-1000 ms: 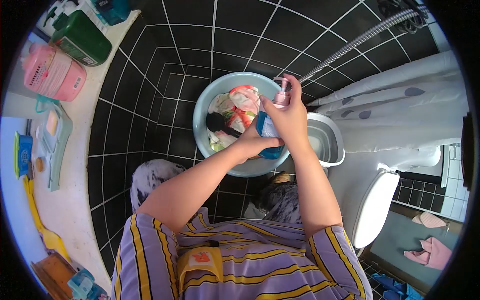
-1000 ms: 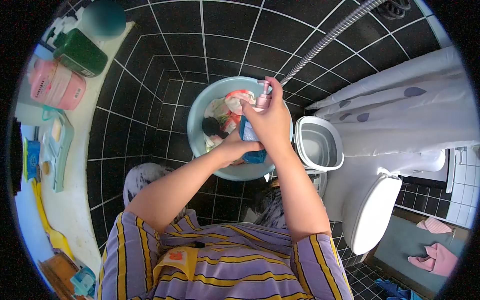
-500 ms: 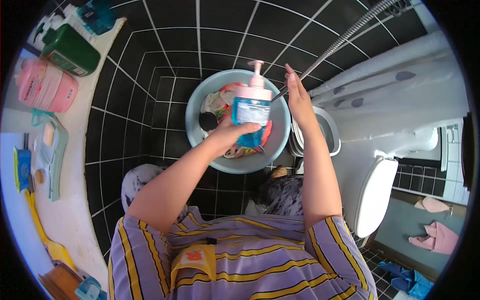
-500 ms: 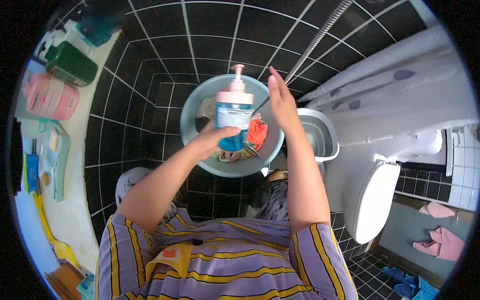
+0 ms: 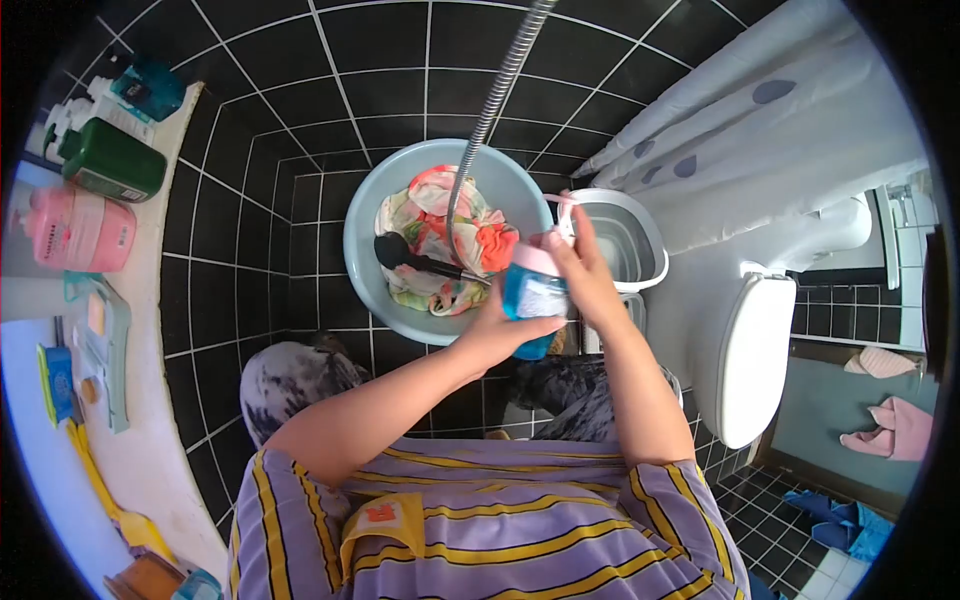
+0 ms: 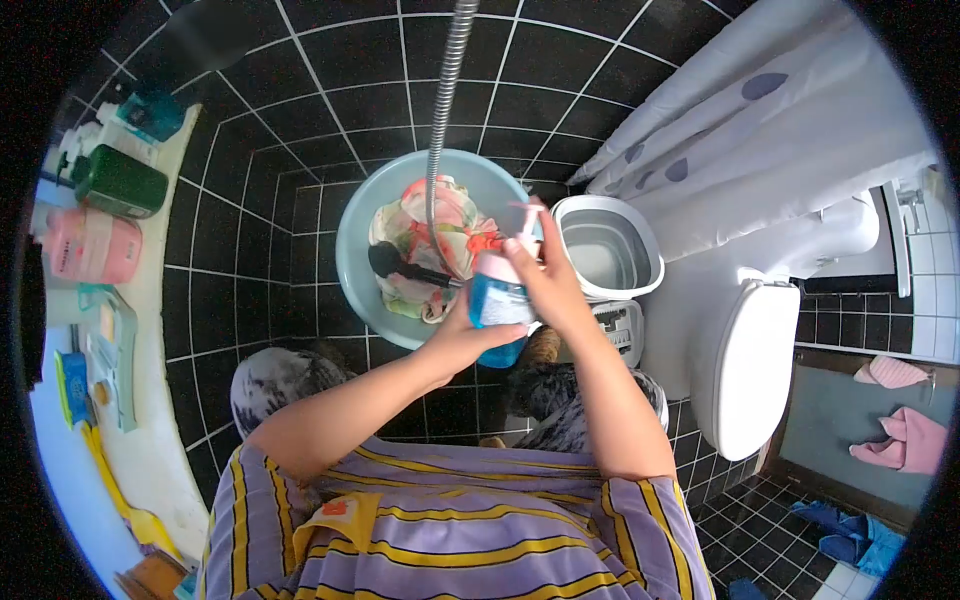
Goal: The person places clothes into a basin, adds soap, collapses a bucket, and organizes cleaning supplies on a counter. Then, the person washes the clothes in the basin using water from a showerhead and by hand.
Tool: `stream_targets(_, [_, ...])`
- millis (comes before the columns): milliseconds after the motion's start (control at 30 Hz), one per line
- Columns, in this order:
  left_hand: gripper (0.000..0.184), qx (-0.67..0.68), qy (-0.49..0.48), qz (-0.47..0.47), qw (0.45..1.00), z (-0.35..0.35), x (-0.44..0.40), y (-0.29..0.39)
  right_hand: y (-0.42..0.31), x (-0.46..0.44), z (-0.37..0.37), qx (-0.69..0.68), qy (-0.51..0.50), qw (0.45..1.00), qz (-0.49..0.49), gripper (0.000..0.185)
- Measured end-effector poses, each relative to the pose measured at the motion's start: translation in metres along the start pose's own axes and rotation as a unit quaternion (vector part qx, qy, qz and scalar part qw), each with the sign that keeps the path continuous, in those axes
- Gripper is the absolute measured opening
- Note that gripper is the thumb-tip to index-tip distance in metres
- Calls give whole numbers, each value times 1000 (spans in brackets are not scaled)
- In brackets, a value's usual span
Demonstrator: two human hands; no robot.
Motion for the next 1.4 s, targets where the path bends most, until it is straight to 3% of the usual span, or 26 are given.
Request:
stream_targets(67, [85,-14,-4,1,1000,-11,-13,2,-17,0,11,-41,11,999,-24,79])
stream_targets(200, [88,-84,33,-112,990,-20,-45,-18,-30,-15,25,-2,37,999,5,81])
stream_targets(467, [81,29,14,-61,998,-23,-60,-8,-22,-36,31,97,49,994,33,87])
stream_targets(733, [84,-11,24,-54,998,-5,-63,-18,-16,-50,10,95,44,994,24,70])
stream_targets(933, [75,32,-21,-23,999,4,-65,-22,-6,-52,5,65,50,996,31,63])
stream_targets(1067, [72,30,1,-9,1000,10,-62,-28,0,-47,1,62,72,995,43,71])
stream_targets(1300, [84,19,-6,6,1000,10,-49,-32,-4,-39,0,70,42,996,26,82])
stream_targets(1400, [87,110,-55,57,991,7,-35,-44,3,-36,-2,32,39,998,28,82])
Point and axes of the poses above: each hand's wrist, its own x-axis away from the middle knuckle, its own z-axis out of the back of the hand, y = z × x, the point moved 3 cm from there along -x, towards the middle knuckle, and after that the axes turned 2 degrees about -y, right-handed, at the moved point
